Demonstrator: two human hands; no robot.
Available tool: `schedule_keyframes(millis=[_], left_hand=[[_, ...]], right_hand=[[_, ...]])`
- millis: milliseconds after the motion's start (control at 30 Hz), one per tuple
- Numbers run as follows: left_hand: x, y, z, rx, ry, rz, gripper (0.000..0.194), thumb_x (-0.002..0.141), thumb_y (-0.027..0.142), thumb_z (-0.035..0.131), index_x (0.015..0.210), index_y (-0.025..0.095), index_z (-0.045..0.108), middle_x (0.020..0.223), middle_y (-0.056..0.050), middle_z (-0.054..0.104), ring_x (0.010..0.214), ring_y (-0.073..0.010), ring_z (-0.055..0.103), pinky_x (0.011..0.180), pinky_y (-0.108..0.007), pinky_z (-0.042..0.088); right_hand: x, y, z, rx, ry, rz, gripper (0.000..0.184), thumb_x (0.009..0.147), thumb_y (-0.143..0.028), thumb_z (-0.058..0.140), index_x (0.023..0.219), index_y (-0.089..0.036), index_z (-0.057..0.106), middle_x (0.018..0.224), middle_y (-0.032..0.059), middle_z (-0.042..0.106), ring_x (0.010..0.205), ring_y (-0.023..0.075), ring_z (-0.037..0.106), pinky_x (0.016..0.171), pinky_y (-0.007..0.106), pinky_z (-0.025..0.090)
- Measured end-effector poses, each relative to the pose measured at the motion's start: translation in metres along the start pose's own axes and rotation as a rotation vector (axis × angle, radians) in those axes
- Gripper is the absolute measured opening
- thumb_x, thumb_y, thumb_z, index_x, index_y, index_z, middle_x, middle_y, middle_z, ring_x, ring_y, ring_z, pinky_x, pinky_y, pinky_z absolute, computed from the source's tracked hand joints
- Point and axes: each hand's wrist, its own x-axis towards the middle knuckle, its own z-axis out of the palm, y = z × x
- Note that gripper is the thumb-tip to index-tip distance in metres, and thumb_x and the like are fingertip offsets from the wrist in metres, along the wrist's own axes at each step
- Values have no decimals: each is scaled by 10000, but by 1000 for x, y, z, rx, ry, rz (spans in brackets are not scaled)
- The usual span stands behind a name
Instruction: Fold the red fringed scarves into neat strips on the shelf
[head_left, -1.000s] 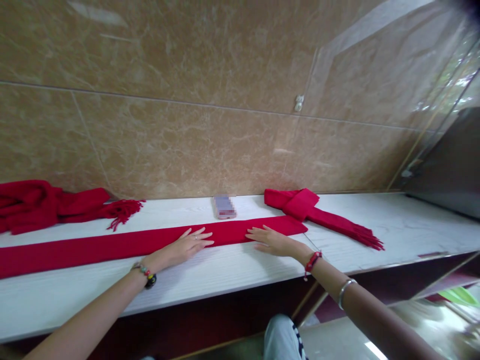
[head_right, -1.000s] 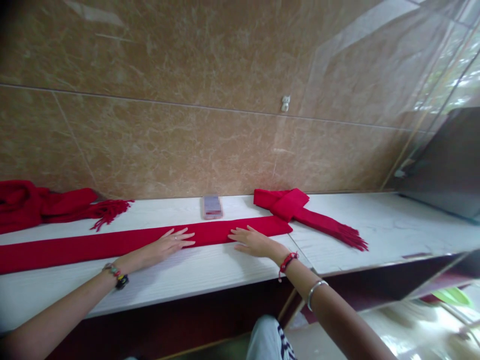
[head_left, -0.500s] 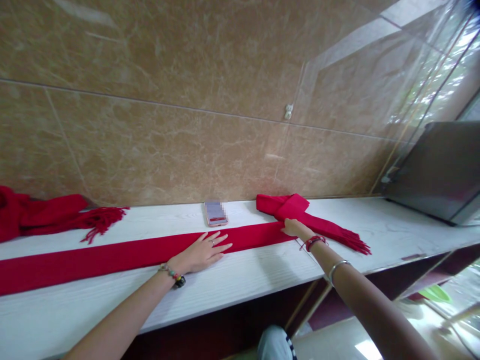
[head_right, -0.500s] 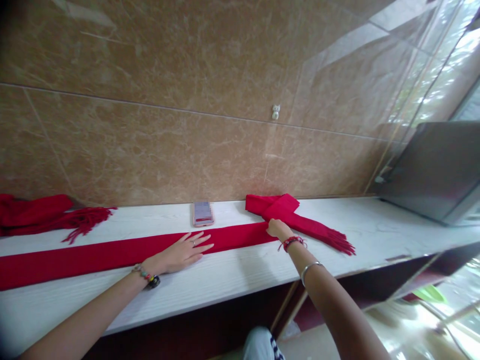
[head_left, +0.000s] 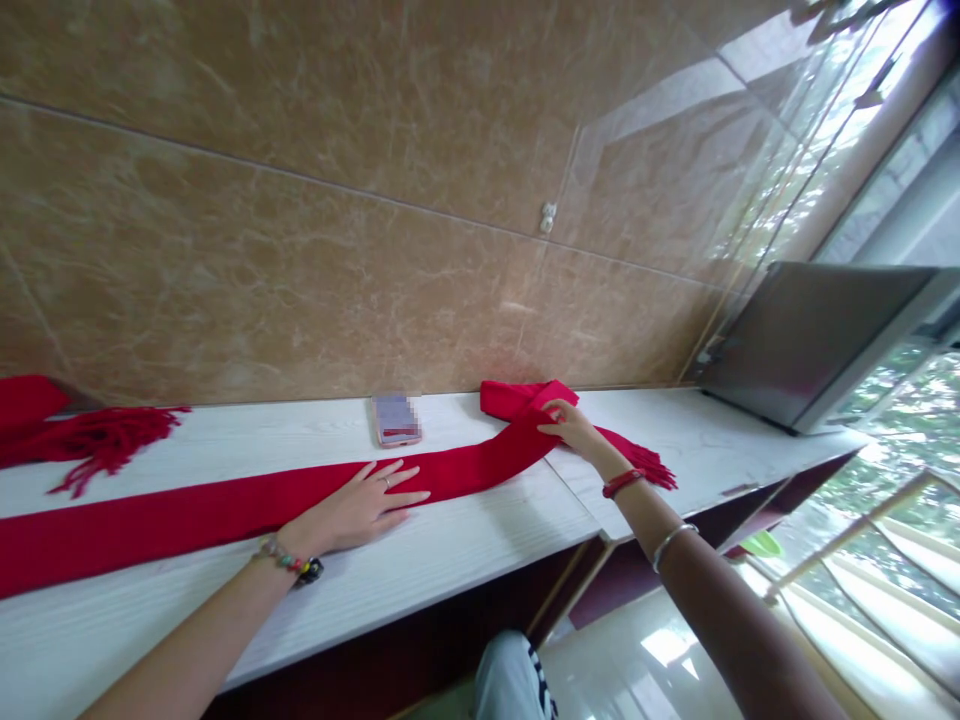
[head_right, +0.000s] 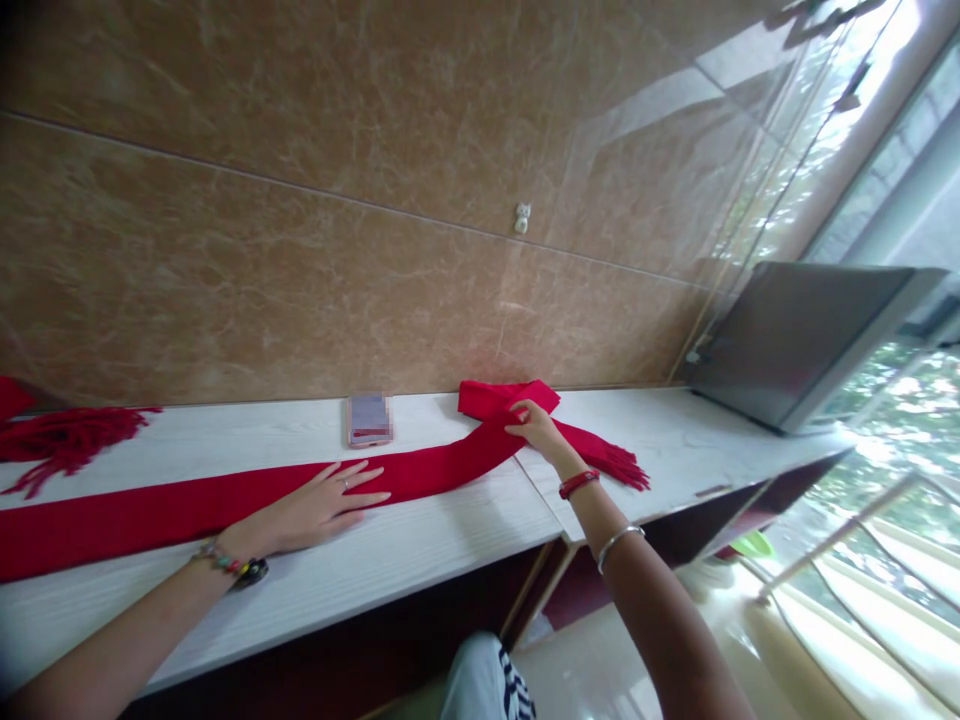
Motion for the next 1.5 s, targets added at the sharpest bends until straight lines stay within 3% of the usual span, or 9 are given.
schedule_keyframes(millis=[133,267,433,533,667,833,967,1167,1500], left_hand=[[1,-1,2,9,6,-32,412,901,488,268,1304,418,315,1435,12,244,1323,-257,140,1031,-502,108],[-3,-2,2,26,-53,-78,441,892,515,263,1313,397,312,1450,10,194,1327,-269,113,1034,-519,78],[-11,-6,-1,1,-122,-96,445,887,512,280,1308,378,338,1449,11,198,1327,-272,112,1040,-513,91],[-1,0,-8,26,-70,-79,379,892,438,335,1244,357,449,1403,15,318,1302,-244,214,1045,-455,166],[35,29,-20,88,44,-19,291,889,263,381,1092,241,589,1230,-33,511,1106,-169,473,960,-300,334],[84,64,-21,114,54,-8,234,853,263,470,1032,171,590,1027,-70,588,887,-175,569,752,-267,445],[102,72,-20,154,2,6,180,845,168,453,943,165,604,939,-64,597,852,-171,574,686,-244,447],[97,76,-11,279,80,62,227,809,44,417,925,149,581,917,-72,580,833,-182,549,688,-273,441],[92,67,3,119,102,163,236,773,40,464,923,174,588,911,-48,552,860,-166,517,778,-275,423]], right_hand=[[-5,-6,-8,62,75,61,433,694,-177,575,1111,-196,462,1039,52,571,781,131,597,652,254,502],[-23,8,2,-152,78,189,413,622,-86,613,1023,-162,551,970,68,608,682,133,584,623,280,506],[-53,11,17,-214,68,181,398,611,-58,630,998,-145,595,1020,107,576,709,155,591,674,323,508],[-60,-7,11,-285,-7,-31,285,725,-110,563,1002,-162,609,1104,119,551,928,197,566,818,348,469],[-59,-32,-2,-426,-347,-423,193,816,-182,493,954,-177,627,1003,83,626,964,194,559,865,342,444],[-58,-35,-5,-607,-548,-508,280,808,-42,394,951,-142,612,950,82,648,902,172,581,826,293,450],[-58,-30,-4,-659,-493,-517,298,804,3,359,903,-140,602,895,74,646,844,160,583,772,267,449],[-73,-23,3,-726,-172,-521,227,855,-83,357,757,-156,548,739,55,574,701,150,521,664,261,429],[-88,-13,-3,-598,-276,-536,168,855,-130,397,834,-168,559,806,48,584,745,148,536,681,257,440]])
